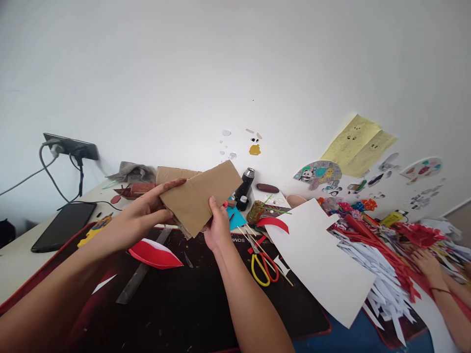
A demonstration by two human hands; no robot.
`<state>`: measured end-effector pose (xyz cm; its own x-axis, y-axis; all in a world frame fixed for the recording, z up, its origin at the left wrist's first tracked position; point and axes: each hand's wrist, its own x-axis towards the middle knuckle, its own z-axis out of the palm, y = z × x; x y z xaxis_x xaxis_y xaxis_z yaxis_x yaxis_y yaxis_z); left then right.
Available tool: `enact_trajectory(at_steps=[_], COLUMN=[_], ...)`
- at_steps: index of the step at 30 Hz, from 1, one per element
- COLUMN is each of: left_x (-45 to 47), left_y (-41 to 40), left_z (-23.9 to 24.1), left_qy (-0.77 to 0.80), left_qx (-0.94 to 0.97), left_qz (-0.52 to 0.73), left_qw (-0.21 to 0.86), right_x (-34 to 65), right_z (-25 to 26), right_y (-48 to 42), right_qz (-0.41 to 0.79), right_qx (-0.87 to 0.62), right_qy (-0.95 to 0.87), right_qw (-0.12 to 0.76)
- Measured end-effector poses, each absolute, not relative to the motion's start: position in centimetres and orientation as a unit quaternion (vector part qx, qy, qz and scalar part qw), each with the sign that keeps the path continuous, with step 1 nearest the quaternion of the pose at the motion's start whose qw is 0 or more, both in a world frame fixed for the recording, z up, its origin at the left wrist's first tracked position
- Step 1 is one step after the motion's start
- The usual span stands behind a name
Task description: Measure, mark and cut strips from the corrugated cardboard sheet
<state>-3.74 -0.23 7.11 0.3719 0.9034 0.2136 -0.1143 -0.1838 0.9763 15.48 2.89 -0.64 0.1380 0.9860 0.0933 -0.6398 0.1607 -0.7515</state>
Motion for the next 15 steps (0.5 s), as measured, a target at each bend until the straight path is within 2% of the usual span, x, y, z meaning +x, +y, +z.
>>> enact_trajectory(at_steps=[9, 15], left_x=[-3.3, -3.2], left_y=[-0.6, -1.0], left_z=[6.0, 6.2], left_qy=[0.269, 0.289], left_qx=[0.642, 0.638], left_qz=[0.471, 0.470], left_qw=[0.542, 0.537], right_x=[14.5, 14.2], right_z=[-0.3, -0.1], right_y=[2.5, 2.2], right_qz=[0.611, 0.611], right_qx=[-0.269, -0.269], right_qy=[-0.288, -0.285], right_qw=[0.686, 0.688])
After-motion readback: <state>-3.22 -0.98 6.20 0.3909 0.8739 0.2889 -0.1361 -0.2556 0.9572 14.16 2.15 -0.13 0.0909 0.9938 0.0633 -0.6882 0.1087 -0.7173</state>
